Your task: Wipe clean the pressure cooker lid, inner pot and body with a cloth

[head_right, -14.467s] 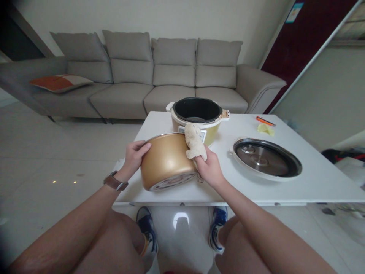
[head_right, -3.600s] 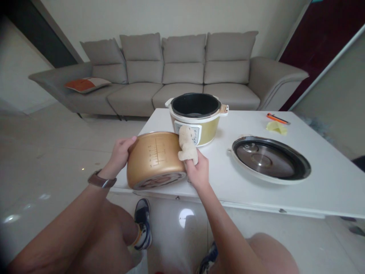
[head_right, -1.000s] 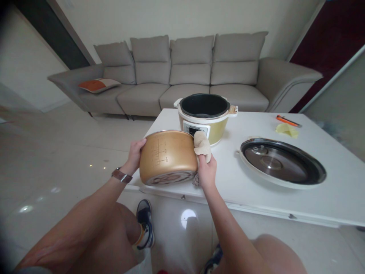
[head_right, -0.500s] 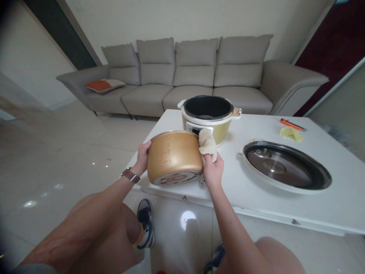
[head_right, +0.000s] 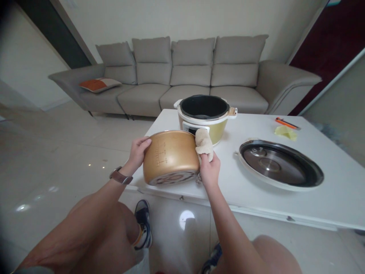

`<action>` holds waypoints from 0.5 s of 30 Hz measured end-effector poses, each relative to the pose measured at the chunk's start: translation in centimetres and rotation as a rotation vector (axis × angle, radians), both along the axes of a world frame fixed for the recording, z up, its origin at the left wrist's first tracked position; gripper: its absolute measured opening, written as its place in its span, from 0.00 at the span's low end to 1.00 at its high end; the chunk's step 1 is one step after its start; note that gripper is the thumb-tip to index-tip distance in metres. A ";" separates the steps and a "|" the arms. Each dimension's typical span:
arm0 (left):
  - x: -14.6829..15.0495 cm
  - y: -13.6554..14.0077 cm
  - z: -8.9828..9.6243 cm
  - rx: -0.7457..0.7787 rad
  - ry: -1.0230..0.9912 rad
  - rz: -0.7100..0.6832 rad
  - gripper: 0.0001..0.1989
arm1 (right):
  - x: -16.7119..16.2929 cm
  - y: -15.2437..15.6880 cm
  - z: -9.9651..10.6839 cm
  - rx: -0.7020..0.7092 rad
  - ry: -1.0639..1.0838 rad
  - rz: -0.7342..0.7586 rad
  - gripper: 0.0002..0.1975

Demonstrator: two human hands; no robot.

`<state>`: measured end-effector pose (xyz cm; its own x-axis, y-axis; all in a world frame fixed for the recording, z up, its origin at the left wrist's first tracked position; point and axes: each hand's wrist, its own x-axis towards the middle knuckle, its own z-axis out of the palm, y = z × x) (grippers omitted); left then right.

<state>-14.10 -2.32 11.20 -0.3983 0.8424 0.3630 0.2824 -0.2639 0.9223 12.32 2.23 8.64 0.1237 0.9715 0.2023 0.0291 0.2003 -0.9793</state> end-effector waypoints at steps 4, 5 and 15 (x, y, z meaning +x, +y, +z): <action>0.1 0.3 -0.1 -0.011 -0.055 0.022 0.25 | 0.0 0.0 0.0 0.014 -0.017 0.002 0.19; 0.1 0.4 -0.2 -0.011 -0.069 0.023 0.25 | 0.0 0.0 0.0 0.017 -0.019 0.001 0.19; -0.3 0.4 -0.8 -0.029 -0.137 -0.008 0.25 | -0.2 -0.1 -0.2 0.025 0.004 0.030 0.20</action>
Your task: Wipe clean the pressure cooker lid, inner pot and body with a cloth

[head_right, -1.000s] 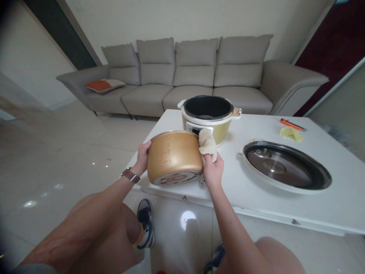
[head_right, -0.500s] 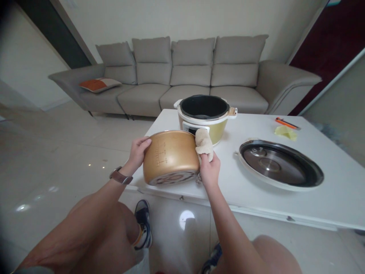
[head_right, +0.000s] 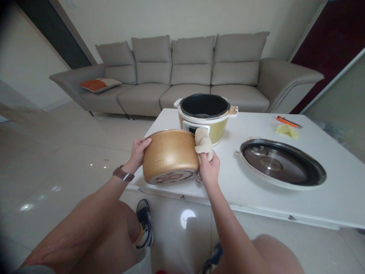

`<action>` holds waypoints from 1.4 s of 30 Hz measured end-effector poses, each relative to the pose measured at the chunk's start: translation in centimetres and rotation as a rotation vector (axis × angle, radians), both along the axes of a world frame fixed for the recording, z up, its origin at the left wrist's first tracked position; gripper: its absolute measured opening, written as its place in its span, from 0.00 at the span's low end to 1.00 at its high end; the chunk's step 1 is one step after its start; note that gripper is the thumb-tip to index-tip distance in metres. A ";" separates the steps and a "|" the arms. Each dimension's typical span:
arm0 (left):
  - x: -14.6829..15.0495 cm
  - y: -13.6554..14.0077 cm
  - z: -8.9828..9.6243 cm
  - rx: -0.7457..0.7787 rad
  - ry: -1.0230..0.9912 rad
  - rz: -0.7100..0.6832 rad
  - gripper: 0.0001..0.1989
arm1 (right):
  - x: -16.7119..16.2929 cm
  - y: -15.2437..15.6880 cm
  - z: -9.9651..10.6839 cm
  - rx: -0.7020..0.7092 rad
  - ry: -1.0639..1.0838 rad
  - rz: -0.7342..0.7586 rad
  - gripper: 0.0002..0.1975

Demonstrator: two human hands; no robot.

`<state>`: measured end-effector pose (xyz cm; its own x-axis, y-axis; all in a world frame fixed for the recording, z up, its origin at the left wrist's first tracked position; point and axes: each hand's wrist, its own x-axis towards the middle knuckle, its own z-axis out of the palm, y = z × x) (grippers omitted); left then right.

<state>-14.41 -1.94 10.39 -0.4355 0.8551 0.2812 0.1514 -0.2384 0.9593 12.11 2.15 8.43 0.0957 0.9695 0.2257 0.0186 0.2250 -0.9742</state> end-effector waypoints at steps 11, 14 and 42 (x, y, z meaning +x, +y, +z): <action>-0.3 0.0 -0.6 -0.004 -0.037 0.022 0.28 | -0.1 -0.1 0.0 0.013 -0.007 0.009 0.20; -0.1 -0.1 -0.6 -0.004 -0.043 0.032 0.28 | -0.1 -0.1 0.1 0.013 -0.016 0.004 0.20; 0.4 0.4 -0.5 -0.014 -0.012 0.008 0.26 | 0.9 -0.7 2.1 0.222 -0.164 -0.110 0.15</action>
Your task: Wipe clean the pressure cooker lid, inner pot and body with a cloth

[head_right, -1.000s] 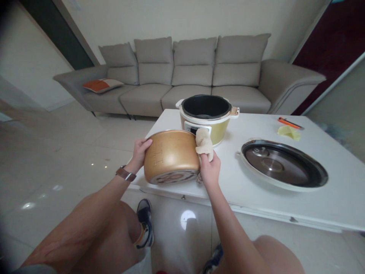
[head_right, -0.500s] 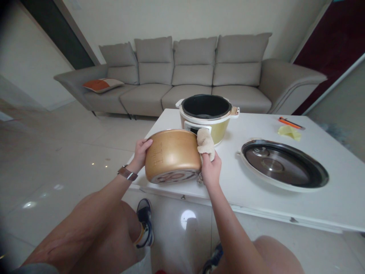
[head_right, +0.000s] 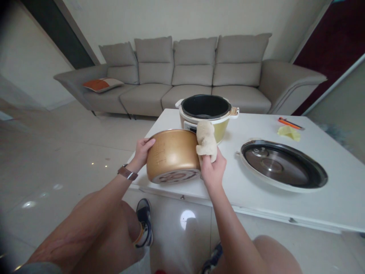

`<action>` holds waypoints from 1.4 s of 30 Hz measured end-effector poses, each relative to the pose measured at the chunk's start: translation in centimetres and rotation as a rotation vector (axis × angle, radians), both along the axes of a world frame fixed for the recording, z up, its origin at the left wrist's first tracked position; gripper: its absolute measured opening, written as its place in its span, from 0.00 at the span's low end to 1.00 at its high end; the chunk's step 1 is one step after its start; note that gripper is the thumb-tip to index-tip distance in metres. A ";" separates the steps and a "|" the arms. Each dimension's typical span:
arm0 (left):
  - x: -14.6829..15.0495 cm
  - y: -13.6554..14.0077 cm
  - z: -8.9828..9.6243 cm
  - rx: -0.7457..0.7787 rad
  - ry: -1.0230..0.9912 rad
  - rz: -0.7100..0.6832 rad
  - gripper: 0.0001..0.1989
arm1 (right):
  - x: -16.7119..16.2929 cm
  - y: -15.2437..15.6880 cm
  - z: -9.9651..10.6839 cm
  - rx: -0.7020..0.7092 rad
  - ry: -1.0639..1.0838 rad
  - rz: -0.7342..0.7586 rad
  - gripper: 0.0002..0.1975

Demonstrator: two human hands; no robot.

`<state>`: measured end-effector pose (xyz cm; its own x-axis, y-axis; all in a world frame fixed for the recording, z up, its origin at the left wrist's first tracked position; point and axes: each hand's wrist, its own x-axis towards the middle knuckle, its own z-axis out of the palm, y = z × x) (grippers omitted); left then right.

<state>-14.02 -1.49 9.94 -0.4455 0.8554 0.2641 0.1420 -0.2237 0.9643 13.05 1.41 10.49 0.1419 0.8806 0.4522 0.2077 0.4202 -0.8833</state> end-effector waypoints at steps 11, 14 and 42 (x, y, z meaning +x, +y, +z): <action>0.3 -0.1 -0.2 0.012 -0.011 0.021 0.27 | 0.0 -0.1 0.2 -0.004 -0.081 0.124 0.13; 0.2 -0.1 -0.3 0.012 -0.023 0.022 0.27 | -0.1 0.2 -0.2 -0.028 -0.043 0.117 0.16; 0.4 -0.2 -1.4 0.051 -0.100 0.029 0.29 | -0.3 1.7 -1.5 -0.107 0.143 0.096 0.17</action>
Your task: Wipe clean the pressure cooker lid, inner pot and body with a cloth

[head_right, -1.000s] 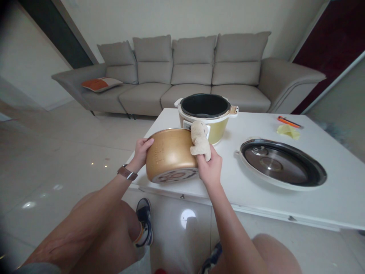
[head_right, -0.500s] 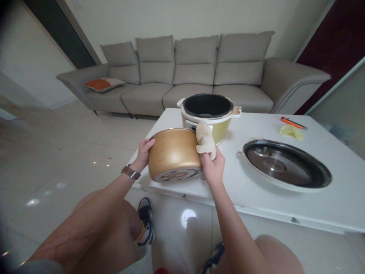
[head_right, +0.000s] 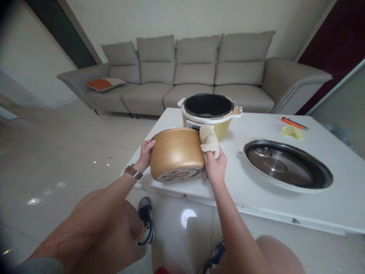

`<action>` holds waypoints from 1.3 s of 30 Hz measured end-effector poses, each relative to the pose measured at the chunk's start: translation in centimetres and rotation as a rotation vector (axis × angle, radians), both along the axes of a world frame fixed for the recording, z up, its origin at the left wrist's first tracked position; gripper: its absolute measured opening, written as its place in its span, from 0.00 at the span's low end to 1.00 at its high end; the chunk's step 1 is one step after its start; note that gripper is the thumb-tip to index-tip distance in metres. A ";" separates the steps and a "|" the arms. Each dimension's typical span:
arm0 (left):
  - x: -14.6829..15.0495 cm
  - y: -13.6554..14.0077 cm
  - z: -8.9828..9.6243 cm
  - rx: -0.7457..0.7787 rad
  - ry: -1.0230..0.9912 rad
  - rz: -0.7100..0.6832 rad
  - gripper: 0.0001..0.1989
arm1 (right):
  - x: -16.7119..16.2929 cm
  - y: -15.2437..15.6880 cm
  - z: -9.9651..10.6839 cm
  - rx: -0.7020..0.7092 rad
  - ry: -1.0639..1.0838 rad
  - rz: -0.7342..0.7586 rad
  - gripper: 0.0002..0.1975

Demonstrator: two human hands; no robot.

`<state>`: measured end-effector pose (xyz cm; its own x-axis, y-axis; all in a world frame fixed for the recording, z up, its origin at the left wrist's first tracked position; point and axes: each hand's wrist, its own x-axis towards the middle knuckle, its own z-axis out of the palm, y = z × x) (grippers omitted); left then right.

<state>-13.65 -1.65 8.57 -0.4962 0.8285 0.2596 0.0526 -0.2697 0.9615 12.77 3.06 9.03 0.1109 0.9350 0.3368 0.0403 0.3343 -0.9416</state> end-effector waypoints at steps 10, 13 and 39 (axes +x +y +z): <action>-0.6 0.3 -1.2 -0.008 -0.001 0.016 0.30 | -0.1 0.2 -0.5 -0.077 0.051 -0.030 0.18; -0.8 0.4 -1.2 -0.011 0.038 0.009 0.30 | 0.0 0.2 -0.5 -0.083 0.044 -0.042 0.18; -0.4 -0.1 1.6 0.030 0.071 0.117 0.28 | -0.5 -0.8 0.9 -0.024 -0.084 0.028 0.17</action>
<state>-14.04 -1.71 10.15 -0.5686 0.7572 0.3214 0.1532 -0.2864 0.9458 12.24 2.27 9.89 0.0570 0.9452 0.3214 0.1110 0.3139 -0.9430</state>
